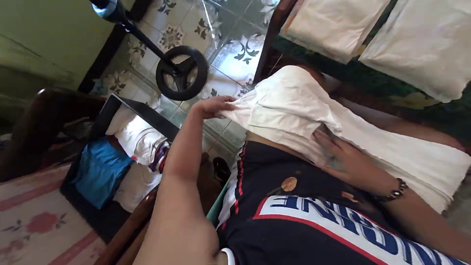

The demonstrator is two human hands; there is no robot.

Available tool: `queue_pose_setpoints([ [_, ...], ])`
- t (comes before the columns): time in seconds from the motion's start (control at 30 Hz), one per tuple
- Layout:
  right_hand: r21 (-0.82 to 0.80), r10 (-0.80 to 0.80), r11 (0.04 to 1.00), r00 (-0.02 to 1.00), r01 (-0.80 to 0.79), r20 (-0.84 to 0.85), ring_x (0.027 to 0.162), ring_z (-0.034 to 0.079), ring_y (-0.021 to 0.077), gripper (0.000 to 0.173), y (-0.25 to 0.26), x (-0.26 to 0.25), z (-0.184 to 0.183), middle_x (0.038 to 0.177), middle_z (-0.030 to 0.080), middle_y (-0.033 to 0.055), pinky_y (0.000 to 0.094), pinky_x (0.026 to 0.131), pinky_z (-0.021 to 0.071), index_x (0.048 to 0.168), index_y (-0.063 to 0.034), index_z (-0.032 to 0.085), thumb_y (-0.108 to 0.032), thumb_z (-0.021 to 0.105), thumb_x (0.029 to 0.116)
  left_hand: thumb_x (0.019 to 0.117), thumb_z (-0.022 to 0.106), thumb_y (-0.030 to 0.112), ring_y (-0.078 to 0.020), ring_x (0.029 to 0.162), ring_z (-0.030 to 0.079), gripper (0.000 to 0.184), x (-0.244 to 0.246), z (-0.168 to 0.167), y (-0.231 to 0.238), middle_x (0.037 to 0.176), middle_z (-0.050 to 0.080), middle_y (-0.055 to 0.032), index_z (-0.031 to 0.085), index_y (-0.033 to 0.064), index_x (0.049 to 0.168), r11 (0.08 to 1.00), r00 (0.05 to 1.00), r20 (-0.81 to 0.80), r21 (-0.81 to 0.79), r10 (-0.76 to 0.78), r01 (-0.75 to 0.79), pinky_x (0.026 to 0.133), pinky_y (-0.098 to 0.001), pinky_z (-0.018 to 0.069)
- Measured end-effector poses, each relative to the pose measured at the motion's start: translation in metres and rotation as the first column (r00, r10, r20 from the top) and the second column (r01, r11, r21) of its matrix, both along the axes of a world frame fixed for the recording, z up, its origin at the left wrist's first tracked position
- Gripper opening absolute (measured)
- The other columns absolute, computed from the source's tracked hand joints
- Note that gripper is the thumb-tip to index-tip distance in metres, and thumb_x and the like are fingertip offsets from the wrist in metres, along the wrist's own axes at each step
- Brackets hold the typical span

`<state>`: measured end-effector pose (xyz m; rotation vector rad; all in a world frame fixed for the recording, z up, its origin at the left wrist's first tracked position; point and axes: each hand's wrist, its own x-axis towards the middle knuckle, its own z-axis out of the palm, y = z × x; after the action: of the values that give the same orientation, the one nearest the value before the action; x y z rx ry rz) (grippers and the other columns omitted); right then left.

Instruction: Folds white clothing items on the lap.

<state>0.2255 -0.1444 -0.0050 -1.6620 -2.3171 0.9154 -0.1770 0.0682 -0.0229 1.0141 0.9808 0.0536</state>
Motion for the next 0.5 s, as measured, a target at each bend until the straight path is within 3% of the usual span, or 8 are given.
queue_pose_setpoints([
  [0.1, -0.031, 0.009, 0.999, 1.000, -0.008, 0.024, 0.131, 0.052, 0.0505, 0.088, 0.003, -0.002, 0.009, 0.154, 0.043, 0.0280, 0.0679, 0.100, 0.0458, 0.161, -0.0132, 0.032, -0.048, 0.066, 0.0876, 0.1024, 0.054, 0.012, -0.0094, 0.078, 0.062, 0.030, -0.005, 0.036, 0.018, 0.099, 0.065, -0.0078, 0.049, 0.0018, 0.130, 0.994, 0.996, -0.089, 0.107, -0.019, 0.028, 0.070, -0.0282, 0.0545],
  [0.17, -0.051, -0.005, 0.999, 1.000, 0.006, 0.029, 0.131, 0.052, 0.0499, 0.089, 0.003, -0.002, 0.012, 0.153, 0.044, 0.0274, 0.0679, 0.101, 0.0456, 0.162, -0.0143, 0.031, -0.044, 0.068, 0.0867, 0.1027, 0.055, 0.012, -0.0093, 0.077, 0.063, 0.030, -0.006, 0.054, 0.028, 0.098, 0.065, -0.0078, 0.048, 0.0030, 0.131, 0.987, 0.993, -0.108, 0.149, -0.045, 0.061, 0.070, -0.0286, 0.0550],
  [0.27, -0.035, -0.015, 0.999, 0.999, 0.016, 0.029, 0.133, 0.052, 0.0472, 0.088, -0.001, 0.000, 0.012, 0.154, 0.044, 0.0249, 0.0662, 0.103, 0.0454, 0.162, -0.0146, 0.032, -0.043, 0.068, 0.0869, 0.1030, 0.055, 0.010, -0.0125, 0.085, 0.064, 0.031, -0.005, 0.069, 0.036, 0.105, 0.066, -0.0105, 0.049, 0.0064, 0.133, 0.978, 0.987, -0.132, 0.173, -0.090, 0.113, 0.076, -0.0331, 0.0552],
  [0.37, -0.030, -0.034, 0.999, 0.999, 0.035, 0.040, 0.132, 0.053, 0.0469, 0.086, -0.003, 0.002, 0.012, 0.154, 0.044, 0.0260, 0.0651, 0.101, 0.0474, 0.161, -0.0184, 0.033, -0.044, 0.069, 0.0874, 0.1019, 0.061, 0.017, -0.0158, 0.086, 0.062, 0.028, 0.003, 0.073, 0.042, 0.108, 0.066, -0.0136, 0.057, 0.0049, 0.127, 0.946, 0.934, -0.315, 0.216, -0.168, 0.242, 0.076, -0.0355, 0.0530],
  [0.47, -0.129, -0.036, 0.990, 0.994, 0.049, 0.102, 0.128, 0.056, 0.0461, 0.083, -0.010, -0.005, 0.023, 0.152, 0.046, 0.0271, 0.0632, 0.100, 0.0487, 0.162, -0.0210, 0.031, -0.045, 0.068, 0.0920, 0.1004, 0.066, 0.022, -0.0305, 0.095, 0.064, 0.035, 0.009, 0.062, 0.033, 0.112, 0.066, -0.0225, 0.062, -0.0018, 0.126, 0.866, 0.811, -0.517, 0.236, -0.272, 0.441, 0.084, -0.0507, 0.0529],
  [0.5, -0.145, -0.034, 0.988, 0.992, 0.051, 0.118, 0.128, 0.057, 0.0436, 0.080, -0.012, -0.006, 0.028, 0.150, 0.048, 0.0259, 0.0603, 0.101, 0.0494, 0.162, -0.0215, 0.031, -0.046, 0.067, 0.0941, 0.1013, 0.064, 0.022, -0.0310, 0.094, 0.064, 0.033, 0.011, 0.052, 0.027, 0.108, 0.066, -0.0226, 0.064, -0.0043, 0.121, 0.831, 0.778, -0.548, 0.243, -0.308, 0.500, 0.085, -0.0519, 0.0517],
])
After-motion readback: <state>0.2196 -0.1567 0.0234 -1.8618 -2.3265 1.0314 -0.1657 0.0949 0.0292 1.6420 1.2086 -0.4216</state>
